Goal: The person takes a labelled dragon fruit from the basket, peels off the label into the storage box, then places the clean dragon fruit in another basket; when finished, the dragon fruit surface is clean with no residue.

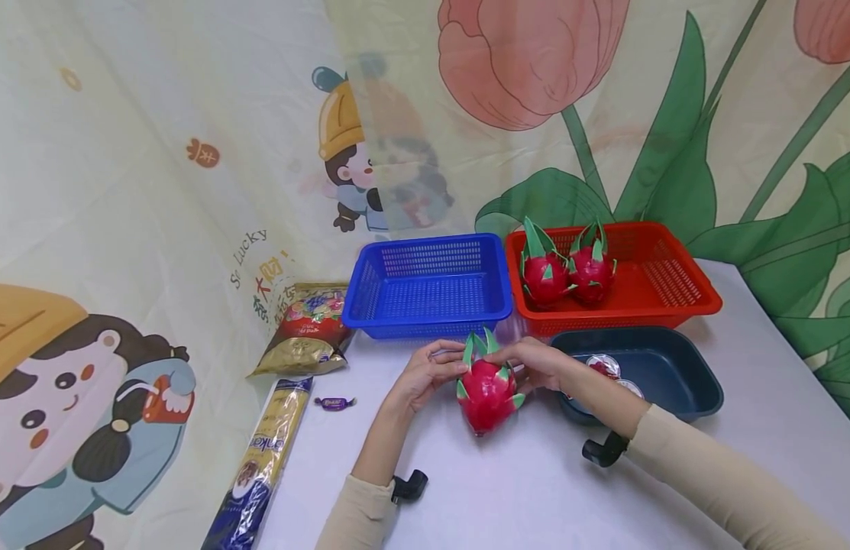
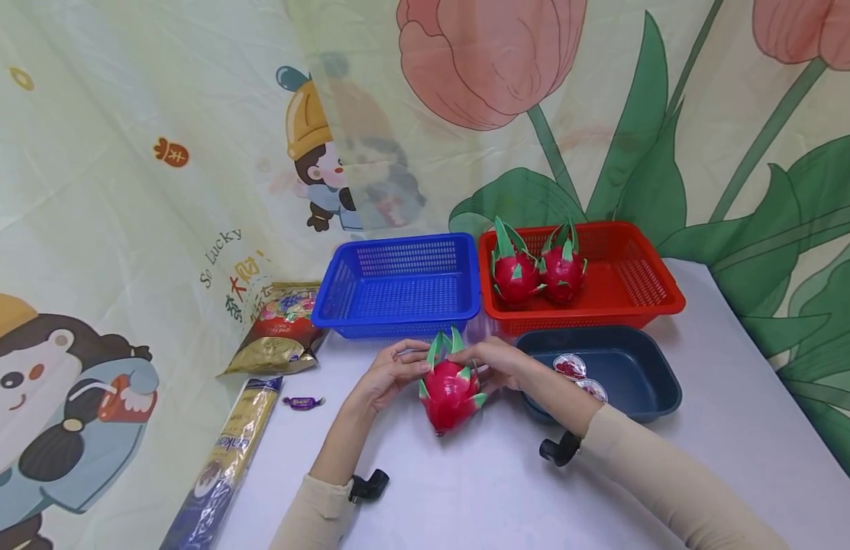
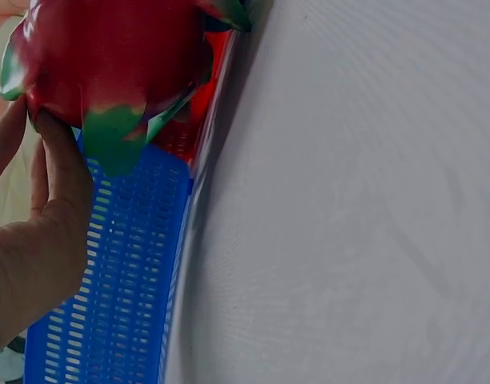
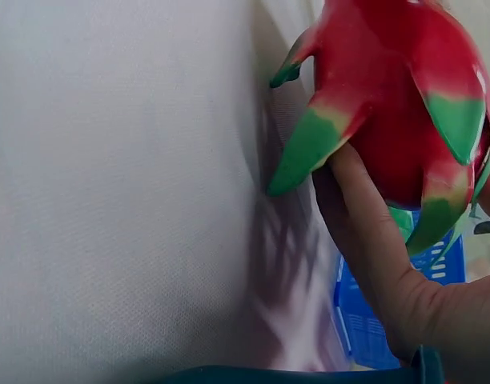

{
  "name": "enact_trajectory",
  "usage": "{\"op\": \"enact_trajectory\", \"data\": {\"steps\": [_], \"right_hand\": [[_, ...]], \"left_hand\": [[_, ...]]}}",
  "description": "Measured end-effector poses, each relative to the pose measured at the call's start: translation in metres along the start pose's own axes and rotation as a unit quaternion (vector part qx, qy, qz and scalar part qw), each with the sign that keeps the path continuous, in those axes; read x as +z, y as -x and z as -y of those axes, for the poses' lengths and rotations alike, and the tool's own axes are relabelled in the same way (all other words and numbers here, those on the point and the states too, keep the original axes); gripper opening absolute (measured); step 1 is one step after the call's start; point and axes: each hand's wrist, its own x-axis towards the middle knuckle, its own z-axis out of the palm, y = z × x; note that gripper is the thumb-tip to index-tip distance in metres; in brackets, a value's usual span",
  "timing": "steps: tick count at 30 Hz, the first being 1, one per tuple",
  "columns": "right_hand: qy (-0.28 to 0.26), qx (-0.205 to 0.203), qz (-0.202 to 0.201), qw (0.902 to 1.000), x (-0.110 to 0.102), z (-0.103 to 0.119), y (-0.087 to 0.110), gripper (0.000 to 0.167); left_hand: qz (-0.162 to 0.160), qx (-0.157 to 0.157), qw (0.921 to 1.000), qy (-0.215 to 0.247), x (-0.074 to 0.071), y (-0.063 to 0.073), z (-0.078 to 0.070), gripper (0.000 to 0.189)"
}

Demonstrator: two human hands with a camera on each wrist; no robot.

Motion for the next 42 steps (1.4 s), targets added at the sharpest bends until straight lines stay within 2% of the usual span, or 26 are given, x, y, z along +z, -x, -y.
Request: {"op": "enact_trajectory", "data": {"steps": [8, 13, 18, 26, 34, 42], "right_hand": [[0.019, -0.023, 0.015, 0.9994, -0.005, -0.001, 0.009, 0.050], [0.039, -0.042, 0.028, 0.9980, -0.012, 0.004, 0.017, 0.045], [0.049, -0.052, 0.041, 0.9966, -0.020, 0.011, 0.030, 0.054], [0.055, -0.074, 0.060, 0.9939, -0.034, 0.021, 0.051, 0.085], [0.038, -0.106, 0.064, 0.9916, -0.057, 0.034, 0.072, 0.073], [0.047, -0.124, 0.048, 0.9901, -0.087, 0.045, 0.086, 0.076]], "left_hand": [[0.008, 0.001, 0.9999, 0.013, -0.002, -0.001, 0.000, 0.035], [0.004, 0.007, 1.0000, 0.005, -0.004, -0.001, -0.001, 0.034], [0.006, 0.011, 0.9999, 0.003, -0.003, -0.003, 0.000, 0.026], [0.010, 0.012, 0.9996, 0.024, 0.002, -0.007, -0.001, 0.027], [0.019, 0.011, 0.9984, 0.052, 0.010, -0.013, -0.004, 0.026], [0.030, -0.008, 0.9956, 0.088, 0.022, -0.019, -0.008, 0.021]]}}
